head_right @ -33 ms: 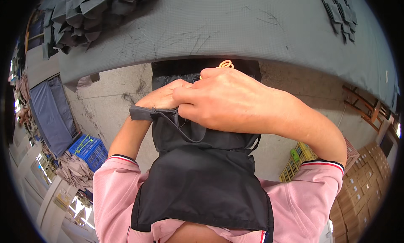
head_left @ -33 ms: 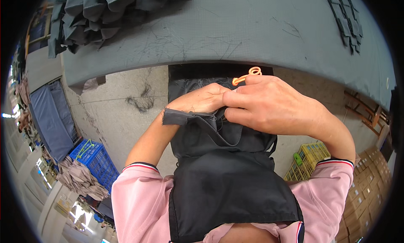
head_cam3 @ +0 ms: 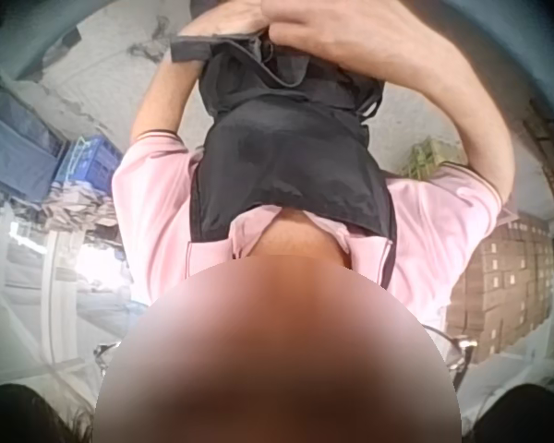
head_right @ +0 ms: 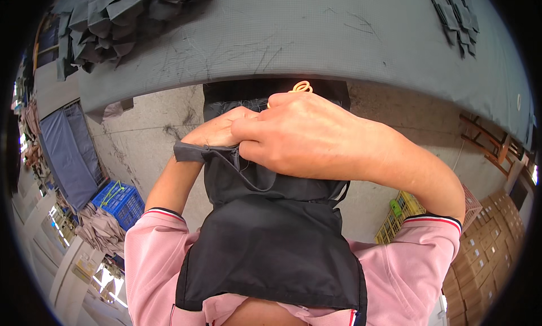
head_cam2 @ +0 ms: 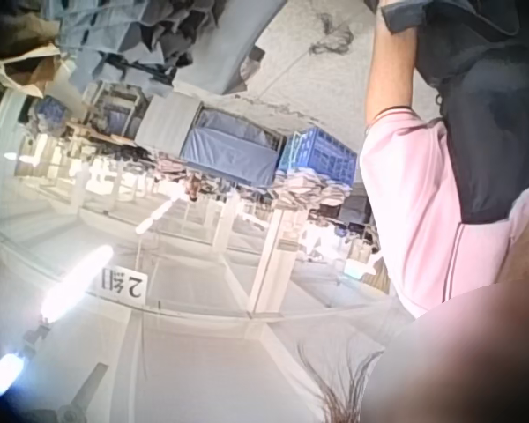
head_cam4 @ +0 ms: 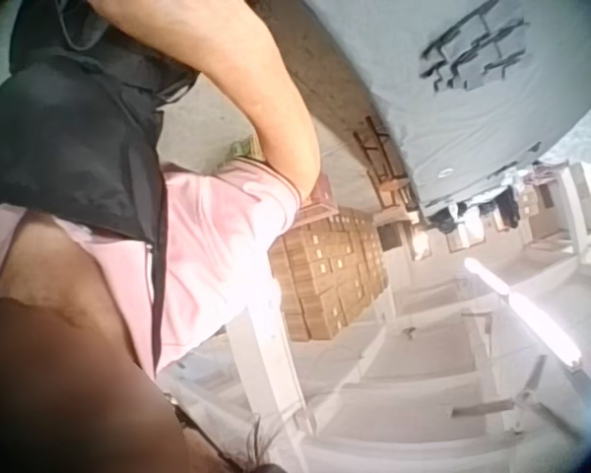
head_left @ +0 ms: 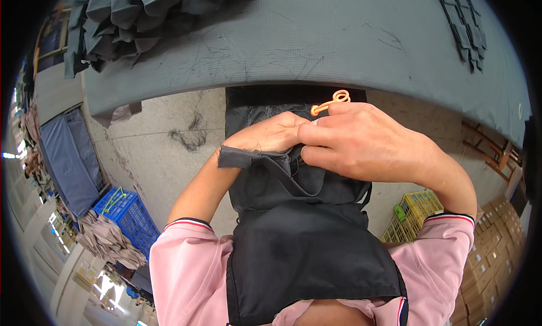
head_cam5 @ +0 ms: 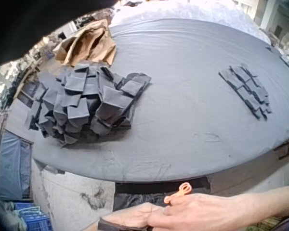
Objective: Trimming excess material and threads from small fabric components using snips.
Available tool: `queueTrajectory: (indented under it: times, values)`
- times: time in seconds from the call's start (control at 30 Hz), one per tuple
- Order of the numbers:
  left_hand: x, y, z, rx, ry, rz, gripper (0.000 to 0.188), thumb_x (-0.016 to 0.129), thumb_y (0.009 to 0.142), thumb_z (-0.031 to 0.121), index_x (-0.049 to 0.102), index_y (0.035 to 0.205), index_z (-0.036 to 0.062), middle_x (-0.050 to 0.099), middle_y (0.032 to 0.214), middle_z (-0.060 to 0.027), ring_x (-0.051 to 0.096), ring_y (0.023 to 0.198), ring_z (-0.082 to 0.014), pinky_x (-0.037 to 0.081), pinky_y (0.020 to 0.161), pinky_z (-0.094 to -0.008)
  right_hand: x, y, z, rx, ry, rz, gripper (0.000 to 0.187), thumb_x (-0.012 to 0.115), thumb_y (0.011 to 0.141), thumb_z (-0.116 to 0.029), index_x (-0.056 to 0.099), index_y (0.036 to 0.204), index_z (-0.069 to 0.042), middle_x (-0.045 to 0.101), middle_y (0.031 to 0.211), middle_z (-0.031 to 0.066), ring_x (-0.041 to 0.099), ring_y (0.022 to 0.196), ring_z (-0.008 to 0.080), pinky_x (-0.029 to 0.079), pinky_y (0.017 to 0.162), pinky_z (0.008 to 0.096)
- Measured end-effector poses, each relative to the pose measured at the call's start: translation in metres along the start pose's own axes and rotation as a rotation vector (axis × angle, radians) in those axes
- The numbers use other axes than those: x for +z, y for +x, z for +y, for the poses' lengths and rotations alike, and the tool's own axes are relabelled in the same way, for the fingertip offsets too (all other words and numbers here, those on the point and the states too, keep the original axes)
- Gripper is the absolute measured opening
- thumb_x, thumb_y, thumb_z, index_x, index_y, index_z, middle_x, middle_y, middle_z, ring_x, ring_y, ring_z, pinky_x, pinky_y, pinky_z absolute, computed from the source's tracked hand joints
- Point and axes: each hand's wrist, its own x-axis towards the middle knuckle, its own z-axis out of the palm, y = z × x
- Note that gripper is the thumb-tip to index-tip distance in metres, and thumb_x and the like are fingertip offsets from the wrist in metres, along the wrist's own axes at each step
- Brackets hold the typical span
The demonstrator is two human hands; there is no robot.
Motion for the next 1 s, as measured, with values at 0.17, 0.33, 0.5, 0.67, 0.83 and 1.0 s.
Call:
queueTrajectory:
  times: [0.17,0.33,0.5,0.67,0.83,1.0]
  values:
    - [-0.003,0.004,-0.01,-0.062,-0.13,0.016,0.038,0.05,0.096,0.036,0.063,0.088,0.0012,0.058,0.083,0.0048,0.048,0.079,-0.003,0.043,0.07,-0.0224,0.001,-0.006,-0.002,0.086,0.112,0.071,0.016,0.064,0.067,-0.008,0.058,0.083,-0.006,0.052,0.081,0.0037,0.056,0.071,0.0186,0.047,0.065,0.0309]
    - [-0.007,-0.005,-0.004,-0.062,-0.067,0.079,0.048,0.046,0.096,0.047,0.066,0.086,0.005,0.057,0.071,0.0046,0.046,0.062,-0.0036,0.039,0.055,-0.0211,0.012,-0.026,-0.01,0.411,0.452,0.514,0.027,0.071,0.064,0.0,0.062,0.089,-0.004,0.052,0.08,0.0075,0.055,0.069,0.0216,0.047,0.06,0.0316]
    - [-0.001,0.0,-0.002,-0.007,-0.012,0.125,0.051,0.042,0.097,0.048,0.067,0.089,0.0044,0.056,0.071,0.0046,0.045,0.062,-0.0036,0.038,0.054,-0.021,0.017,-0.025,-0.019,0.534,0.546,0.481,0.037,0.072,0.064,0.003,0.064,0.1,-0.004,0.051,0.077,0.0065,0.051,0.067,0.018,0.042,0.056,0.0275]
    - [0.0,0.005,-0.004,0.047,-0.037,0.09,0.046,0.041,0.1,0.04,0.065,0.087,0.003,0.057,0.075,0.0051,0.046,0.068,-0.0032,0.039,0.059,-0.0207,0.035,-0.02,-0.015,0.496,0.565,0.445,0.037,0.071,0.064,0.004,0.066,0.099,-0.005,0.046,0.072,0.0051,0.048,0.062,0.0178,0.038,0.053,0.03]
    - [0.01,0.0,0.003,0.105,0.036,0.233,0.048,0.039,0.099,0.046,0.056,0.077,0.0061,0.052,0.071,0.0045,0.045,0.066,-0.0052,0.039,0.059,-0.0228,0.038,-0.024,-0.018,0.572,0.703,0.414,0.015,0.065,0.069,0.005,0.059,0.081,-0.003,0.05,0.078,0.0042,0.051,0.061,0.0191,0.038,0.052,0.0301]
    - [0.008,-0.003,0.005,0.112,0.159,0.477,0.054,0.037,0.097,0.052,0.059,0.084,0.0047,0.051,0.069,0.0036,0.046,0.062,-0.006,0.041,0.056,-0.0221,0.032,-0.072,-0.035,0.524,1.792,0.775,0.011,0.063,0.075,0.002,0.054,0.07,-0.002,0.043,0.074,-0.0013,0.038,0.062,0.0074,0.03,0.055,0.0235]
